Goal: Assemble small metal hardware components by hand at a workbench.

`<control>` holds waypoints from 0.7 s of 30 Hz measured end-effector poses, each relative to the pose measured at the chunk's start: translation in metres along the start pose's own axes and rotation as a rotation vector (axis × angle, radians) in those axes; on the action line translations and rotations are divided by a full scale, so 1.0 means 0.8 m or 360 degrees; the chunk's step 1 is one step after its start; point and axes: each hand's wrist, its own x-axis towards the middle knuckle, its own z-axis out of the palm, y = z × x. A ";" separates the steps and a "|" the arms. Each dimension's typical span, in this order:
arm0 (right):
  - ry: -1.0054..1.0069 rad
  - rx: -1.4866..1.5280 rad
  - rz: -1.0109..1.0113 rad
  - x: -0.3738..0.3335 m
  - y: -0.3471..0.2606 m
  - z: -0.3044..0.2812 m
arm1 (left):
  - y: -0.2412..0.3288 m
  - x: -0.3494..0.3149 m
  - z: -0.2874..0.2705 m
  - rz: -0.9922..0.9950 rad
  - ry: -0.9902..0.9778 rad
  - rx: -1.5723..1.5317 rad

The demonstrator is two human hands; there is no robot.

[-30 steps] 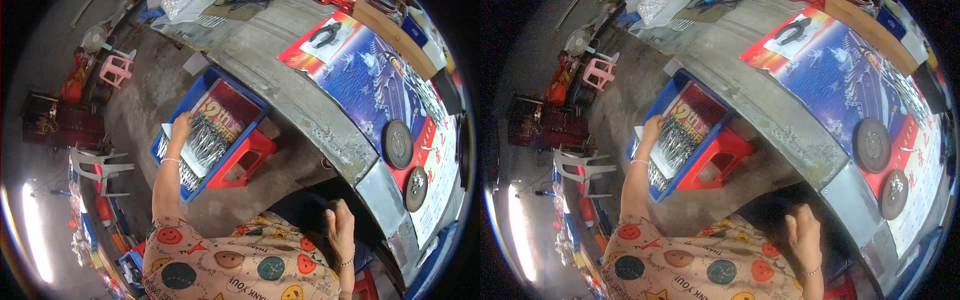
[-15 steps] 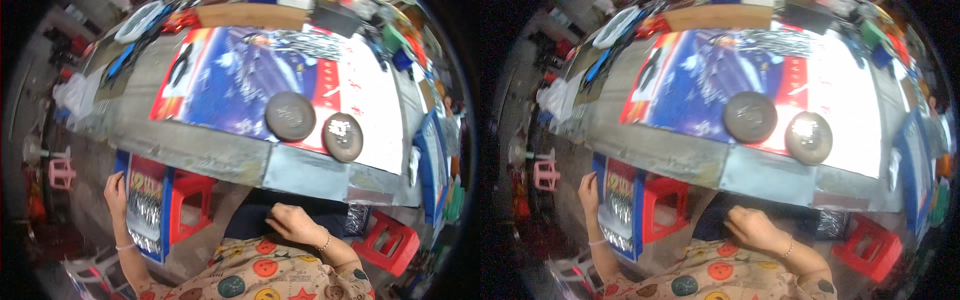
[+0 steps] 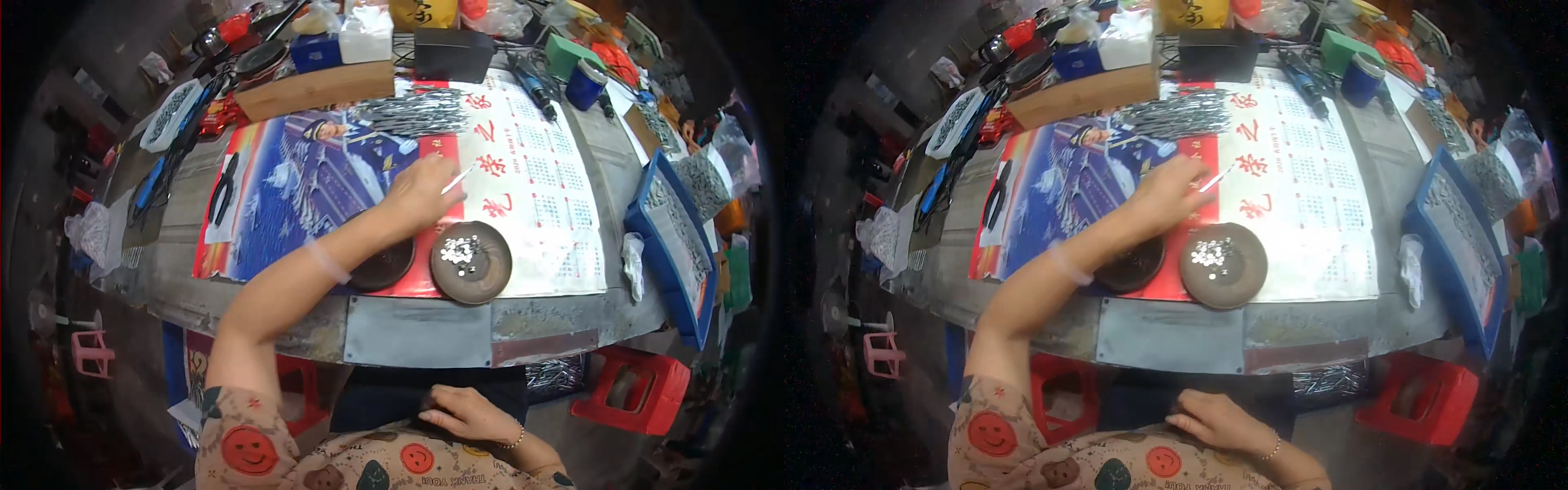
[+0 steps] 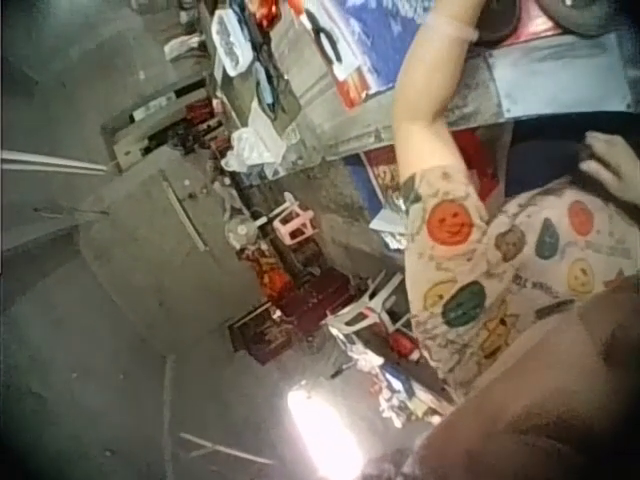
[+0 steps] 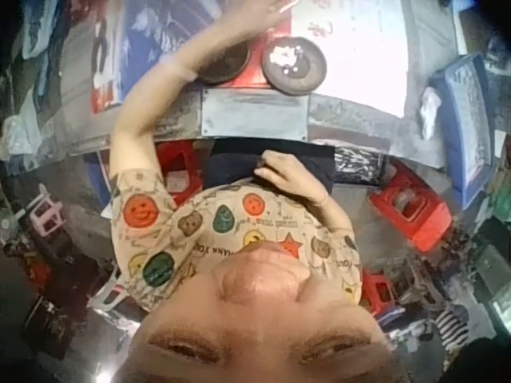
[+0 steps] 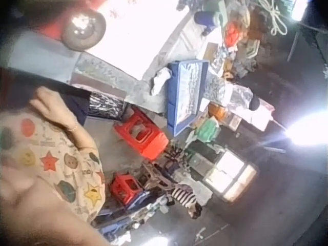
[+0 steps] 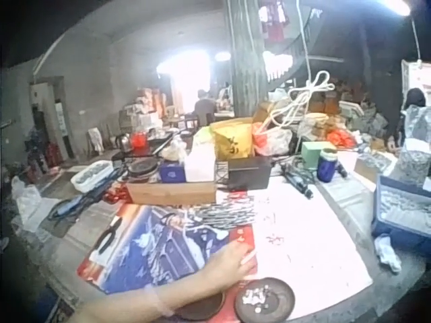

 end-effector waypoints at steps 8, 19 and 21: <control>0.0067 0.2753 -0.1235 -0.023 0.061 -0.055 | -0.074 0.089 0.057 0.0002 -0.0079 0.0174; 0.1825 0.0545 -0.0350 -0.089 0.024 -0.137 | -0.001 -0.056 -0.073 -0.0393 0.0137 -0.0958; 0.2249 -0.0684 0.0330 -0.118 0.026 -0.196 | 0.033 -0.114 -0.091 -0.0471 0.0206 -0.1049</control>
